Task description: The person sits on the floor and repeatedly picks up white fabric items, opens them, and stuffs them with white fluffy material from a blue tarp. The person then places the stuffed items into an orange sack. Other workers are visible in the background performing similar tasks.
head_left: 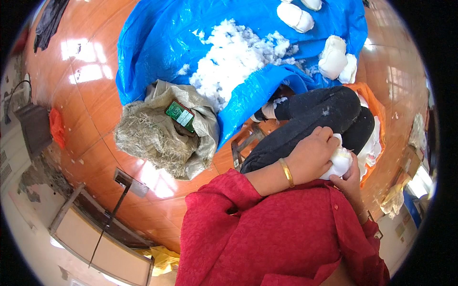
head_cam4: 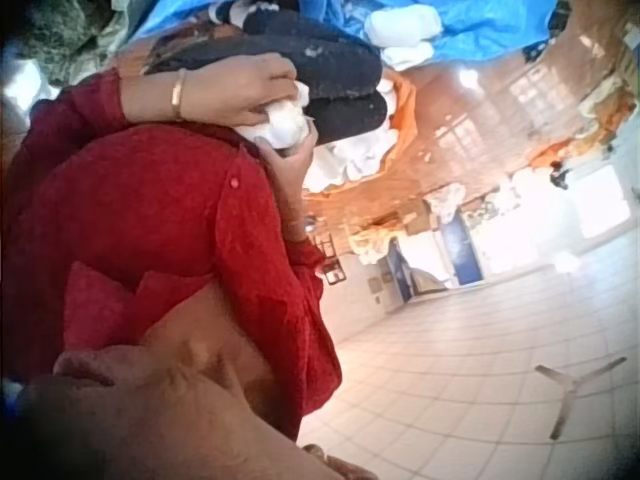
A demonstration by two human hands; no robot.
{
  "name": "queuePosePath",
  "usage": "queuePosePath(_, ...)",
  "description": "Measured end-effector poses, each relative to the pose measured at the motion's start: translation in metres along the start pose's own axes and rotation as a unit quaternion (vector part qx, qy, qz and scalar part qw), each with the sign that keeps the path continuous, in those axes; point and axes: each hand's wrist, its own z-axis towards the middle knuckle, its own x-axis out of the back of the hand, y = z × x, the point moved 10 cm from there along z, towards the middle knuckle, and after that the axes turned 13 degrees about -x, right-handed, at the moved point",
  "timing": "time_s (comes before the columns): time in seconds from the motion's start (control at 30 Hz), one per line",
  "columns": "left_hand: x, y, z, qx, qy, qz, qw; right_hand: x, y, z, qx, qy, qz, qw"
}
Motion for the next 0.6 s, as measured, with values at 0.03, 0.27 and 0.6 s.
queuePosePath(0.03,-0.001,0.0,-0.001,0.0,0.0,0.007,1.0,-0.003,0.0,0.0,0.008,-0.005,0.007,1.0)
queuePosePath(0.27,-0.002,-0.011,-0.006,0.002,0.019,-0.028,0.999,0.009,0.012,0.013,0.065,0.061,-0.109,0.99)
queuePosePath(0.6,-0.004,-0.016,-0.014,0.013,0.108,-0.081,0.991,0.0,0.002,0.019,0.072,0.0,0.001,0.997)
